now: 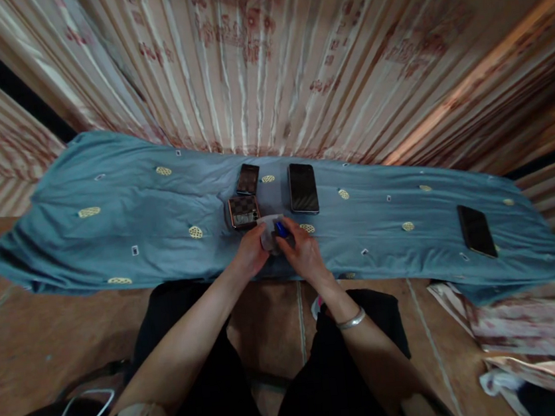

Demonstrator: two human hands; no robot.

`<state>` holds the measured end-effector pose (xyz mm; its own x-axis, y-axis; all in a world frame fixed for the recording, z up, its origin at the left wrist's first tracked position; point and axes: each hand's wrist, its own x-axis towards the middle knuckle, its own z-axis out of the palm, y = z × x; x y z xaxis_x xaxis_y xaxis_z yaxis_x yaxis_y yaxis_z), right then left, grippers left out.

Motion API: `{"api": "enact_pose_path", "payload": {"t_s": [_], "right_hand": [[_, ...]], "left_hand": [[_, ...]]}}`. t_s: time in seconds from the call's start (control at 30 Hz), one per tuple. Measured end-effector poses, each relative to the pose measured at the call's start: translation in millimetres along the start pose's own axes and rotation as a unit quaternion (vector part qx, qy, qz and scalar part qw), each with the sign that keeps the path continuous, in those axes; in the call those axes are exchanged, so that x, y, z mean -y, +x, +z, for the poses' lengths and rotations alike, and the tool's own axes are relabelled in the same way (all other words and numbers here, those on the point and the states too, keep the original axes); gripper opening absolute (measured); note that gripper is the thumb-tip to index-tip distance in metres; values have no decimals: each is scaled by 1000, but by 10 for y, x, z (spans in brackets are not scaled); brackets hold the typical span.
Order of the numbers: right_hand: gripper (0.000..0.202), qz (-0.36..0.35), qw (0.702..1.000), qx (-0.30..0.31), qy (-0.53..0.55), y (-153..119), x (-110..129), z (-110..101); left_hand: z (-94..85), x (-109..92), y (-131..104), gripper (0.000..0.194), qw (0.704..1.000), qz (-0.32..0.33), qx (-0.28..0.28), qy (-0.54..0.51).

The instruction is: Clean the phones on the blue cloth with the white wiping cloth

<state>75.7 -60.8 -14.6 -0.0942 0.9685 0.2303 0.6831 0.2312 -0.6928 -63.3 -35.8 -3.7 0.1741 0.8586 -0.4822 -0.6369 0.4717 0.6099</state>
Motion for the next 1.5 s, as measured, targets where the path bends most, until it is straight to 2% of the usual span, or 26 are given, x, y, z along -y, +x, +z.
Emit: {"api": "enact_pose_path", "payload": {"t_s": [0.17,0.3,0.4,0.47,0.53,0.6,0.67,0.7,0.73,0.8,0.87,0.93,1.03,1.17,1.33,1.5], "right_hand": [[56,-45,996,41,-72,-7,66,31],[54,-77,993,68,-55,-4,73,20],[49,-35,997,57,27,33,19,-12],[45,26,990,50,132,70,-26,-46],[42,110,954,59,273,100,-56,-81],[45,184,894,79,400,112,-61,-106],[53,224,852,97,462,106,-46,-114],[55,229,849,105,466,99,-34,-113],[56,223,857,110,451,90,-22,-109],[54,177,906,100,372,68,0,-98],[52,92,963,71,242,43,16,-86],[50,8,993,49,104,17,27,-73],[51,-46,996,58,-57,-6,40,-41],[51,-44,980,87,-176,26,76,4],[47,-29,973,91,-209,58,111,24],[48,-62,978,78,-182,2,85,37]], "left_hand": [[52,-3,22,27,1000,-2,-29,6],[24,1,31,29,999,-15,-44,17],[6,-4,28,27,999,-15,-27,22],[6,-20,20,27,1000,-21,-15,15],[8,-45,7,29,1000,-29,1,10],[8,-65,-11,30,999,-33,23,11],[2,-73,-30,32,998,-36,46,13],[-2,-72,-39,33,998,-38,57,16],[-4,-67,-46,33,997,-40,63,21],[-5,-51,-56,31,997,-42,59,29],[4,-32,-61,29,999,-37,26,20],[18,-13,-61,31,999,-34,-9,-1],[28,18,-57,33,999,-25,-24,-15],[-13,64,-44,29,1000,-19,-14,-7],[-88,109,-21,20,1000,-6,2,26],[-82,113,-19,19,1000,10,-11,20]]}}
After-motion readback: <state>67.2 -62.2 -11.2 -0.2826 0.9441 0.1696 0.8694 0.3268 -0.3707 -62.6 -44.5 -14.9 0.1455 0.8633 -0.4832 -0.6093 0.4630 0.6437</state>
